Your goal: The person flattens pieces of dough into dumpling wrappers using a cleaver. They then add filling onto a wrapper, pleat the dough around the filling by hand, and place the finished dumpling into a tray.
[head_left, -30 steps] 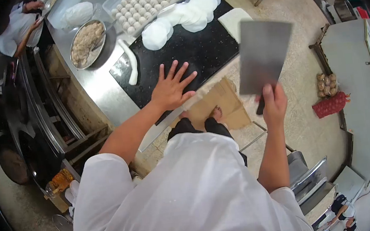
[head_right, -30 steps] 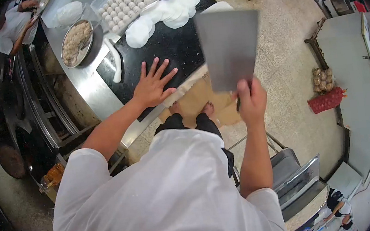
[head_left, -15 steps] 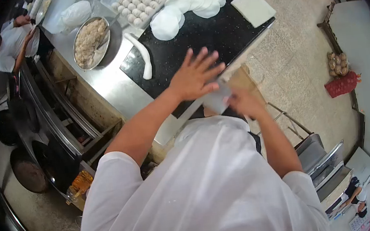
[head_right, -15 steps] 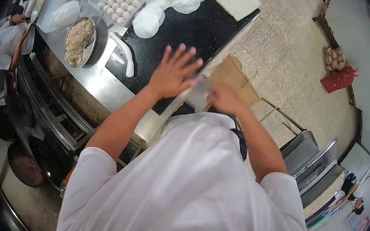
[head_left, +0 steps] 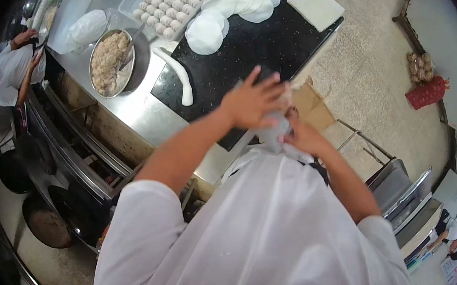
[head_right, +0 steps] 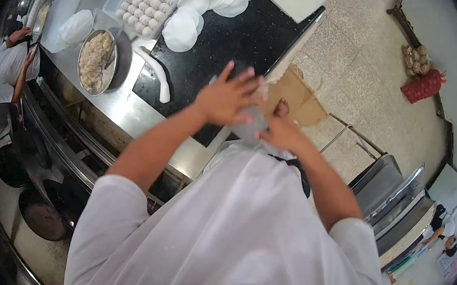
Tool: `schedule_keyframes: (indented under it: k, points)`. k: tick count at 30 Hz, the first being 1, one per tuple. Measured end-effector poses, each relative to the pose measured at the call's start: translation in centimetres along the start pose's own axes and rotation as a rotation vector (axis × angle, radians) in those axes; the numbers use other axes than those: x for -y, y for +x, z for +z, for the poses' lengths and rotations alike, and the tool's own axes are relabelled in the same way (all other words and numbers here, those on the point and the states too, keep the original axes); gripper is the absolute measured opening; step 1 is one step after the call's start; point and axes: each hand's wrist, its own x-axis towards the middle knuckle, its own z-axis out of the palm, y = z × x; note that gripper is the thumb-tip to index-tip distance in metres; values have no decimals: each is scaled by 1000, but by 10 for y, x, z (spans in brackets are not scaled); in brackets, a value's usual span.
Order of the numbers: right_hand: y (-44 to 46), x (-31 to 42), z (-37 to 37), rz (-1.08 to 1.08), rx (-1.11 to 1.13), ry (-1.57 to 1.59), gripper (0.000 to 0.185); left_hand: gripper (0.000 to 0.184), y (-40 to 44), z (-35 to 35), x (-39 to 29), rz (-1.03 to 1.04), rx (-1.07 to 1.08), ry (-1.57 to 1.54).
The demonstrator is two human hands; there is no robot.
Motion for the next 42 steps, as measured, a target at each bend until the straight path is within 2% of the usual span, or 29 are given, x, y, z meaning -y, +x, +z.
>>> schedule_keyframes:
  k: [1,2,4,5,6,8,10,11,12,14,15,16,17,18,20,21,24,28,30,31,33,34,36,39,42]
  points:
    - [-11,-11,23,-138,-114,-32,68,71,-7,8,-13,43,-22,-68]
    - [-4,-10,23,-129,-114,-29,68,71,-6,14,-14,96,-46,-135]
    - [0,-1,32,-157,-484,-199,71,72,9,3,3,67,-11,-71]
    - [8,13,3,194,-86,166,72,73,10,-3,7,38,32,1]
    - [18,16,-10,186,-66,74,71,73,15,-6,15,55,44,-12]
    - [50,21,-38,140,-83,-41,69,73,31,-20,52,-33,-99,68]
    - [67,35,-54,221,-62,61,53,73,40,-28,74,-27,-129,99]
    - [63,43,-58,218,-23,18,71,74,41,-27,78,-26,-157,102]
    - [52,39,-46,219,-12,12,71,74,36,-21,69,-37,-159,94]
    - [25,19,-5,49,-77,7,74,76,15,-8,37,-25,-51,1]
    - [8,8,18,49,-63,8,74,76,2,-7,12,-15,17,16]
    - [-8,-6,39,-10,-201,-78,74,75,0,4,0,57,-44,-68]
    - [-7,-15,45,-68,-350,-167,74,75,10,4,-2,53,-17,-73]
    - [2,-17,36,-57,-348,-167,74,75,17,3,-5,49,13,-92]
    - [8,1,4,140,-268,6,72,74,35,-10,13,8,-11,28]
    - [20,25,-34,283,-50,19,72,73,40,-24,22,-26,2,84]
    - [51,37,-70,165,-73,-101,64,72,50,-24,62,-77,-149,99]
    - [47,13,-31,84,-153,39,70,75,40,-20,52,-68,-135,70]
    - [15,-17,11,-140,-209,-89,72,74,19,-8,11,-90,-87,33]
    - [5,-18,16,-140,-203,-88,72,74,17,-4,-7,-45,-63,5]
    - [-8,-20,23,-7,-351,87,76,73,33,-6,-11,18,-64,11]
    - [-5,-13,10,13,-343,95,76,73,39,-10,-7,24,-55,-9]
    - [14,11,-48,248,-37,-38,79,72,57,-18,16,-41,-98,85]
    - [47,24,-86,148,-73,-90,79,72,67,-25,59,-99,-178,108]
    - [43,52,-94,165,-10,-23,79,73,58,-28,64,-150,-193,139]
